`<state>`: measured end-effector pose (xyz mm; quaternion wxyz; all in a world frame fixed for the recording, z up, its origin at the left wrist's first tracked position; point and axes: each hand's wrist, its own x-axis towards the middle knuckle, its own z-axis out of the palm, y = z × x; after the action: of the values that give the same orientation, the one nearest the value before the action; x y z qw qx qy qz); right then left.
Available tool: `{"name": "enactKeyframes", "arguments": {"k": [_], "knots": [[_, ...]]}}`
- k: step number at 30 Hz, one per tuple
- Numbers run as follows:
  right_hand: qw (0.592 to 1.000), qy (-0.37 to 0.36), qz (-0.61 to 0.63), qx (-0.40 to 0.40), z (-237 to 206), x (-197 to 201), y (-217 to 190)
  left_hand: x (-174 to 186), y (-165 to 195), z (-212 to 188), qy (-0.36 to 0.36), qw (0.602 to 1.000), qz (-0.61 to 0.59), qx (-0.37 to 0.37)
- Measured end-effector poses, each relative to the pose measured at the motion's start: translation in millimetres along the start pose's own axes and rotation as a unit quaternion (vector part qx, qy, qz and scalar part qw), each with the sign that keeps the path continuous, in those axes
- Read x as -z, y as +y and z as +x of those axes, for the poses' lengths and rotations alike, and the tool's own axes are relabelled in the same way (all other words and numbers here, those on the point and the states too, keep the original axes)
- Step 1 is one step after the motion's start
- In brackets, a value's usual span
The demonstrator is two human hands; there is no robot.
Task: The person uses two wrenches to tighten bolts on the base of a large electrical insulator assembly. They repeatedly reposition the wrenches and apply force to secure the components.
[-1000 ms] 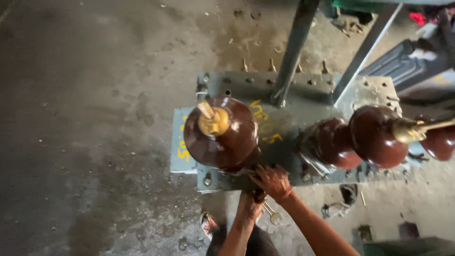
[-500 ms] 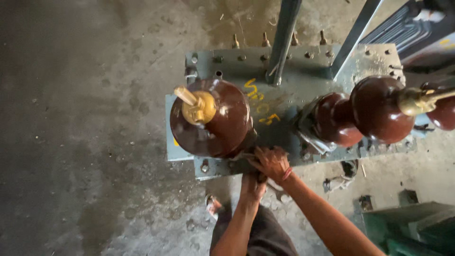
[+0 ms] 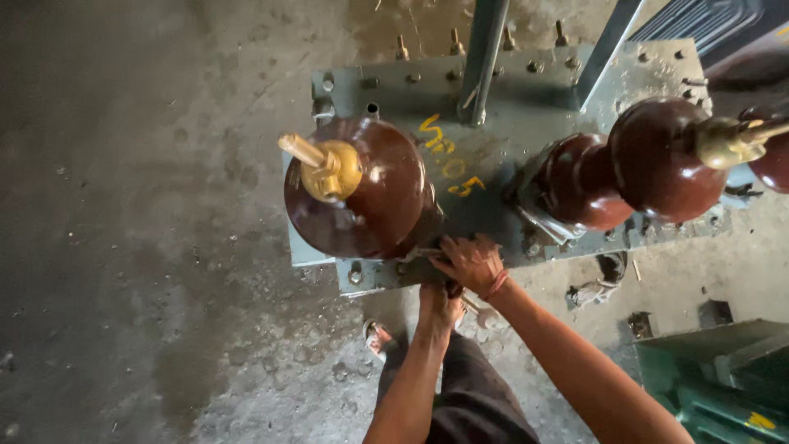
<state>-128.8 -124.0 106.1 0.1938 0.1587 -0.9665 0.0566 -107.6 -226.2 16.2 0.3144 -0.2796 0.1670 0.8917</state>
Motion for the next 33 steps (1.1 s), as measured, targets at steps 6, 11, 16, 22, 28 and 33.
{"name": "enactKeyframes", "arguments": {"k": [6,11,16,22,28,33], "knots": [[0.999,-0.032,-0.011,-0.019,1,0,2,2,1,7,-0.107,0.994,0.004,0.007],[0.999,-0.038,0.018,-0.033,3,-1,3,3,8,-5,-0.129,0.992,0.010,-0.001],[0.997,-0.052,0.049,-0.031,0,-1,5,5,9,-24,-0.129,0.988,0.042,-0.068],[0.998,-0.066,0.016,-0.006,-2,-2,6,9,1,3,-0.171,0.980,0.089,-0.053],[0.998,-0.051,-0.001,-0.031,1,-2,4,10,-9,15,-0.207,0.970,0.095,-0.090],[0.992,-0.108,0.029,-0.051,6,5,2,-3,-8,2,-0.358,0.915,-0.172,-0.074]]}}
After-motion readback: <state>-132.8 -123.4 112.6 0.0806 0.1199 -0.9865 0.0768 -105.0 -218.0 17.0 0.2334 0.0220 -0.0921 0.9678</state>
